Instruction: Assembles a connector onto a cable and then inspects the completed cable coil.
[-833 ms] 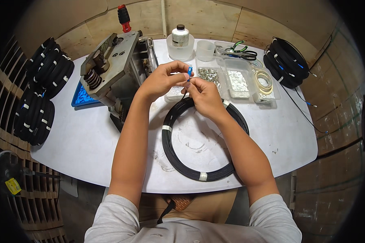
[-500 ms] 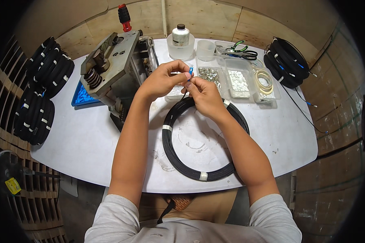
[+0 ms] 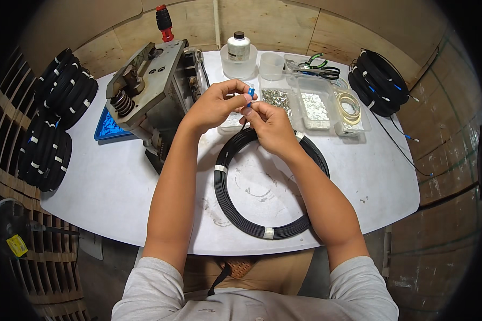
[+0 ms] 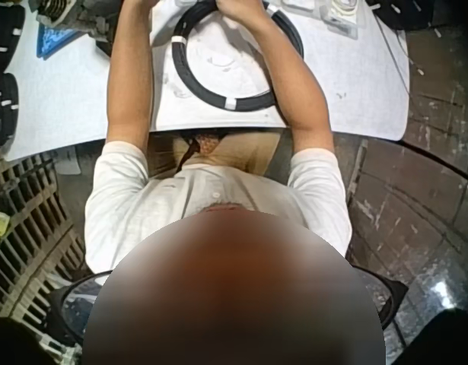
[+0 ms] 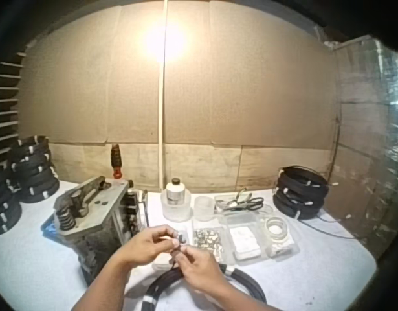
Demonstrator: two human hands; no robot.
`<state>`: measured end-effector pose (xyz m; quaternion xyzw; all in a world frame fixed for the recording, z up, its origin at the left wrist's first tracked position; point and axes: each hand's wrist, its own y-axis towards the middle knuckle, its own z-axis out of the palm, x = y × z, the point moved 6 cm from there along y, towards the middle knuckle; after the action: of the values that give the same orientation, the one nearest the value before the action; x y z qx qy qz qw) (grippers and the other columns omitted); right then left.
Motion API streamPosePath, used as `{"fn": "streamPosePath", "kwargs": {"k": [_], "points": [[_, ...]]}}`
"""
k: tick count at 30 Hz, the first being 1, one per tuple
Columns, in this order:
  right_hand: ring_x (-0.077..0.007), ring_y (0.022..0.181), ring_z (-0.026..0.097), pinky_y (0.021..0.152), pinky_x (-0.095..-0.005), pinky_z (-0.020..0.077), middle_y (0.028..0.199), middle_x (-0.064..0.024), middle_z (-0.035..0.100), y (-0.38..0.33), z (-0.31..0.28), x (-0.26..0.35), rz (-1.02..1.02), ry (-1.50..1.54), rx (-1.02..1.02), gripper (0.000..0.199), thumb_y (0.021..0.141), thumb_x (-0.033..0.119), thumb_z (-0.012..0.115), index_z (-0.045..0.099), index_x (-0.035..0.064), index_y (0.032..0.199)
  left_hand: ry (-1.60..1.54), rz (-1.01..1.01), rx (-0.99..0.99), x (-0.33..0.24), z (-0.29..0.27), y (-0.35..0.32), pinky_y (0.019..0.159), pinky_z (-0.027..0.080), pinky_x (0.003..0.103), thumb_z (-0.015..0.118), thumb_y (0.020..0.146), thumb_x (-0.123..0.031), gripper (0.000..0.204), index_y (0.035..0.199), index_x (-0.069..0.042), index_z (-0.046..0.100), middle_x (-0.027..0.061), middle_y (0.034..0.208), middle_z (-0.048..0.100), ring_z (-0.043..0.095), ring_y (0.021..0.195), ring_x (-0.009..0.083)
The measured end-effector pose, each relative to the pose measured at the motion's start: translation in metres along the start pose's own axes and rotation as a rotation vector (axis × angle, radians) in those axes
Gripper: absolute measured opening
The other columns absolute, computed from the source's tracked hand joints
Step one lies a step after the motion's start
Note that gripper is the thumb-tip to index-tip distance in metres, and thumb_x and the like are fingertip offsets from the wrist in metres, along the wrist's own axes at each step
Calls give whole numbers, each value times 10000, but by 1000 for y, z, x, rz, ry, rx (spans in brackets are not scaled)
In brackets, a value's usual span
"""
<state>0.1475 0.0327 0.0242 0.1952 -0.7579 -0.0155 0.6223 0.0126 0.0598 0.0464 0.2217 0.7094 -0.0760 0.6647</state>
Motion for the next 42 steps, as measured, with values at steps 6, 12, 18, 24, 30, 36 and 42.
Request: {"fn": "streamPosePath", "kwargs": {"k": [6,12,18,24,30,36,42], "points": [[-72,725,609,678,-253,484,792,-38,704,3,-2,-11,-24,57,-29,218,954,209,651,708,4,908,-120,-34,23,3,1,2,839,507,288,598,964,-156,212,1099,6,616,73,1114,655,610,921,118],[-70,699,612,658,-252,493,778,-44,705,2,-4,-10,-25,41,-51,188,933,171,672,701,-7,881,-72,-43,-6,2,0,1,826,508,279,615,966,-200,225,1068,1,628,74,1103,661,612,924,114],[-73,688,612,657,-257,496,758,-48,701,2,-3,-6,-22,-16,-34,138,903,120,684,698,-15,875,16,-36,-29,4,-2,3,795,510,271,642,954,-221,232,1043,-7,639,62,1064,670,613,906,105],[-85,705,645,673,-257,510,759,-73,720,3,-5,-8,-7,-33,-52,125,874,101,712,719,-23,880,65,-44,-35,2,1,1,757,504,264,673,935,-201,209,1015,-10,645,37,1000,673,620,858,98],[-87,716,657,674,-252,514,777,-89,732,1,-8,-5,14,-28,-75,150,859,117,739,734,-24,911,169,-23,-80,-5,3,0,717,493,260,704,913,-189,213,1007,-6,652,3,912,652,608,828,88],[-50,621,553,581,-244,460,696,-33,682,1,-9,-4,59,-63,-77,199,838,159,787,719,-28,835,186,-30,-109,1,-2,3,692,511,257,668,926,-194,192,960,-6,670,15,921,653,596,817,91],[-43,603,531,560,-242,444,678,-20,669,1,-9,-5,43,-32,-78,213,832,177,798,712,-15,801,71,-80,-87,2,0,3,715,535,273,645,934,-191,189,972,-7,667,28,939,656,600,838,104]]}}
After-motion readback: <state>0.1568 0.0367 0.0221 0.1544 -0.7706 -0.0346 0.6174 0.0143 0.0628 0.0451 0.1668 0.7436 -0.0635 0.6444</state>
